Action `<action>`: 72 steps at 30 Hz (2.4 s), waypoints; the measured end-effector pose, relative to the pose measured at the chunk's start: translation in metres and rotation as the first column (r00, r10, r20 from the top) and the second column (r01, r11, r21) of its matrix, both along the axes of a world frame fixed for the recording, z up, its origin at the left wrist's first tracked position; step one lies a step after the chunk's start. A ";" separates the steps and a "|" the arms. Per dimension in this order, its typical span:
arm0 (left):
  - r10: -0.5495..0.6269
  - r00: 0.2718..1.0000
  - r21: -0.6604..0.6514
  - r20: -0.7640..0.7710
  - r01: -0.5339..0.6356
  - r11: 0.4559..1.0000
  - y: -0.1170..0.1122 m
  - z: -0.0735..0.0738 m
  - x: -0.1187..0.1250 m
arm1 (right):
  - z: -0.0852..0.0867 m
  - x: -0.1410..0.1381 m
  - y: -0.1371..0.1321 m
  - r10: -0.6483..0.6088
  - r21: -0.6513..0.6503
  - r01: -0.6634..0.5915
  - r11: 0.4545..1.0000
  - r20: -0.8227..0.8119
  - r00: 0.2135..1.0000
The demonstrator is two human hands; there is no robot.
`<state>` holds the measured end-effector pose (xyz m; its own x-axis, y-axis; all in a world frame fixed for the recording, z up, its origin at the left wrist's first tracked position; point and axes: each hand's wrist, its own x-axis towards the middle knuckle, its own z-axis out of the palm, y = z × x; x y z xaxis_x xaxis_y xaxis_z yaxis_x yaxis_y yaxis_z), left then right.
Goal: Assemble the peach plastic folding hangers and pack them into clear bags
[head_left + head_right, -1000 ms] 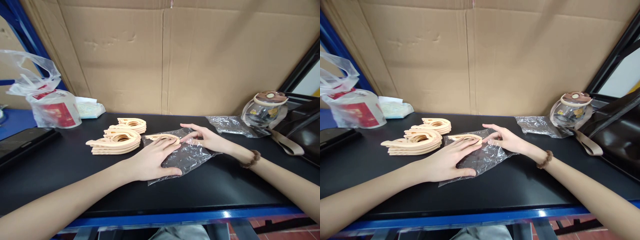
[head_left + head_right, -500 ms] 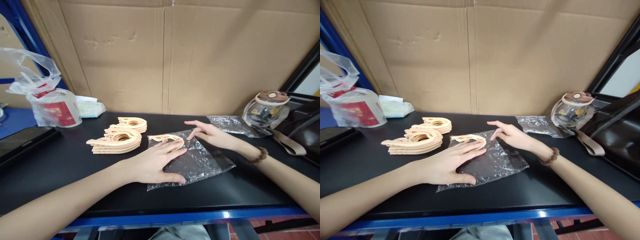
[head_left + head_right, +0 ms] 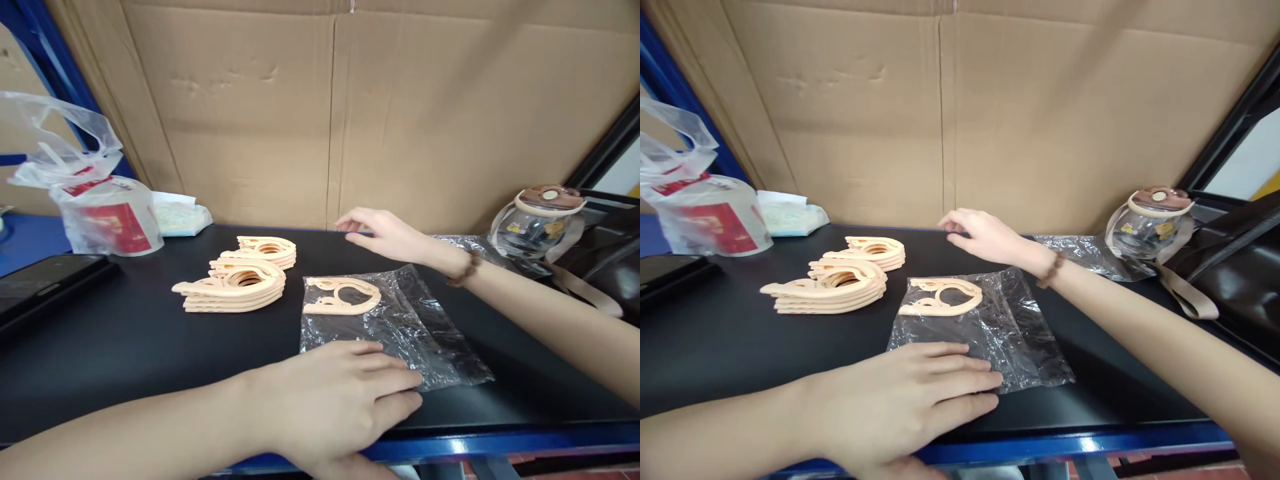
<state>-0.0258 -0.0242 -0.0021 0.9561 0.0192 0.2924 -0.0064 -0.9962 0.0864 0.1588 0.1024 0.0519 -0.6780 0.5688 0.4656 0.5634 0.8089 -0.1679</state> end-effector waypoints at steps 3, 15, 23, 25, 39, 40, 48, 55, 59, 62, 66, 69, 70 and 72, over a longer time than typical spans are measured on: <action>0.032 0.999 -0.005 0.018 -0.032 0.999 0.001 -0.001 0.000 | 0.008 -0.041 0.016 0.101 -0.094 -0.101 0.991 0.000 0.995; 0.169 0.982 -0.118 -0.086 -0.179 0.977 0.010 0.013 -0.014 | 0.003 -0.116 0.053 0.279 -0.503 -0.199 0.841 0.089 0.956; 0.220 0.971 -0.201 -0.089 -0.234 0.951 0.014 0.014 -0.017 | -0.003 -0.114 0.053 0.229 -0.467 -0.206 0.860 -0.009 0.973; 0.246 0.965 -0.225 -0.086 -0.259 0.939 0.016 0.014 -0.017 | -0.002 -0.107 0.050 0.192 -0.425 -0.192 0.884 -0.044 0.980; 0.328 0.932 -0.166 -0.157 -0.352 0.921 0.021 0.012 -0.019 | 0.014 0.074 -0.050 -0.265 -0.236 0.236 0.943 -0.099 0.959; 0.337 0.928 -0.161 -0.159 -0.361 0.918 0.020 0.014 -0.019 | 0.011 0.087 -0.062 -0.317 -0.220 0.296 0.929 -0.067 0.946; 0.568 0.803 -0.121 -0.183 -0.591 0.797 0.008 0.019 -0.035 | -0.019 0.144 -0.120 -0.497 0.004 0.500 0.866 0.124 0.859; 0.694 0.697 -0.103 -0.182 -0.715 0.691 0.003 -0.006 -0.062 | -0.019 0.141 -0.140 -0.417 -0.154 0.436 0.887 0.142 0.898; 0.701 0.670 -0.132 -0.245 -0.739 0.660 0.002 -0.003 -0.060 | -0.021 0.136 -0.138 -0.316 -0.327 0.340 0.882 0.124 0.940; 0.692 0.668 -0.161 -0.273 -0.741 0.652 0.002 0.001 -0.057 | -0.024 0.130 -0.131 -0.273 -0.396 0.293 0.870 0.107 0.956; 0.696 0.662 -0.190 -0.277 -0.748 0.636 0.003 0.001 -0.057 | -0.027 0.111 -0.124 -0.243 -0.509 0.234 0.828 0.051 0.969; 0.693 0.675 -0.198 -0.253 -0.737 0.646 0.003 -0.003 -0.058 | -0.033 0.092 -0.122 -0.221 -0.574 0.179 0.799 -0.005 0.975; 0.692 0.682 -0.202 -0.237 -0.731 0.652 0.003 -0.004 -0.058 | -0.036 0.086 -0.123 -0.215 -0.575 0.163 0.801 -0.022 0.976; 0.693 0.686 -0.208 -0.220 -0.727 0.654 0.003 -0.005 -0.058 | -0.043 0.077 -0.124 -0.216 -0.533 0.162 0.830 -0.040 0.975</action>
